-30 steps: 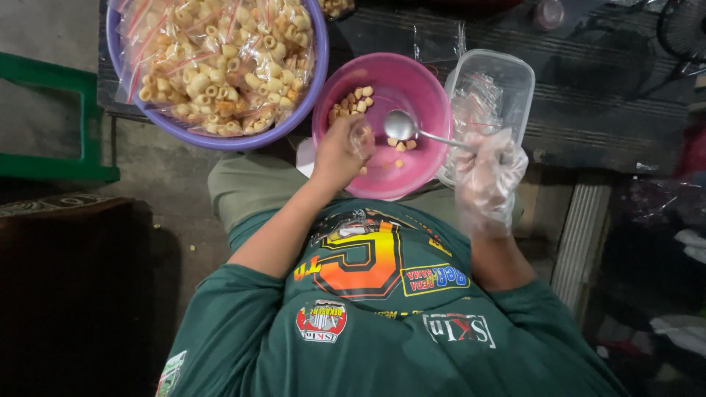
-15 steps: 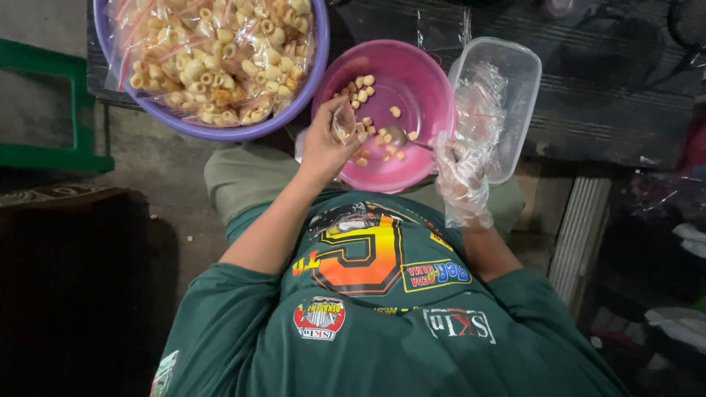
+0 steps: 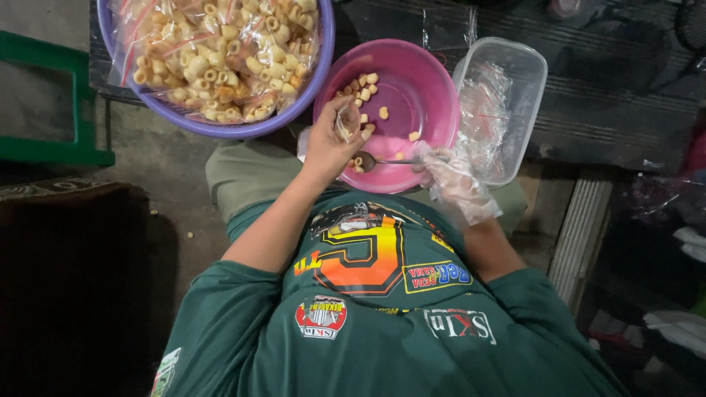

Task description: Packaging small snacks from a bowl into individual plastic bags using a spoon and hands.

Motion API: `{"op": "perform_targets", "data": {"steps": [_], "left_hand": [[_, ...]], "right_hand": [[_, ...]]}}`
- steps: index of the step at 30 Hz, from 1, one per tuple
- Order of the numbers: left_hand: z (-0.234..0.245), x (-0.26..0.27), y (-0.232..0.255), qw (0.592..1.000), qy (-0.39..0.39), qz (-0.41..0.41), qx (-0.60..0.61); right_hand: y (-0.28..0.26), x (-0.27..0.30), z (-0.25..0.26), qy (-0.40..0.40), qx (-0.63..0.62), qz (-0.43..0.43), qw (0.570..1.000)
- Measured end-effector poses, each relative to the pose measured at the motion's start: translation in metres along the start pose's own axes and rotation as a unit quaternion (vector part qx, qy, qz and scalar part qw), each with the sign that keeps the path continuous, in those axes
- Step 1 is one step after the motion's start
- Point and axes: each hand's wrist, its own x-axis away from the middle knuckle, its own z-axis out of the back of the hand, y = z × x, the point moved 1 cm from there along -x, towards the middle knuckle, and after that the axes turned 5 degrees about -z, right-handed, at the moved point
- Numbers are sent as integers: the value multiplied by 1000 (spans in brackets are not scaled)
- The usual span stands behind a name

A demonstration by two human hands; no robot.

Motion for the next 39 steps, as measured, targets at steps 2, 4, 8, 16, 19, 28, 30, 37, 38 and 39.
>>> {"op": "perform_targets", "data": {"steps": [2,4,8,16,19,28,30,37,38,39], "left_hand": [[-2,1,6,1000,12,8,11],[-1,0,-1,1000,10,3,10],[2,-1,4,1000,9,-11,-17],[7,-3,22,979,5,-50,-197],[6,-6,11,961,8,-14,-276],[10,-8,-73,869,-88,-204,-442],[8,-9,-81,838,-113,-250,-471],[-8,-4,-60,853,-126,-281,-421],[-6,-5,-67,861,-125,-272,-412],[-4,-5,-68,861,-124,-271,-412]], "right_hand": [[-16,2,-7,51,35,-51,997],[-26,12,-10,46,27,-52,997],[-35,21,-11,29,8,-48,998],[-32,0,12,-1,-122,-14,992],[-51,13,22,-8,-156,14,988],[-109,71,4,63,-281,145,947],[-116,77,-8,106,-306,141,936],[-162,122,-58,-17,98,310,946],[-166,131,-66,-67,166,393,902],[-164,130,-64,-68,166,393,902]]}}
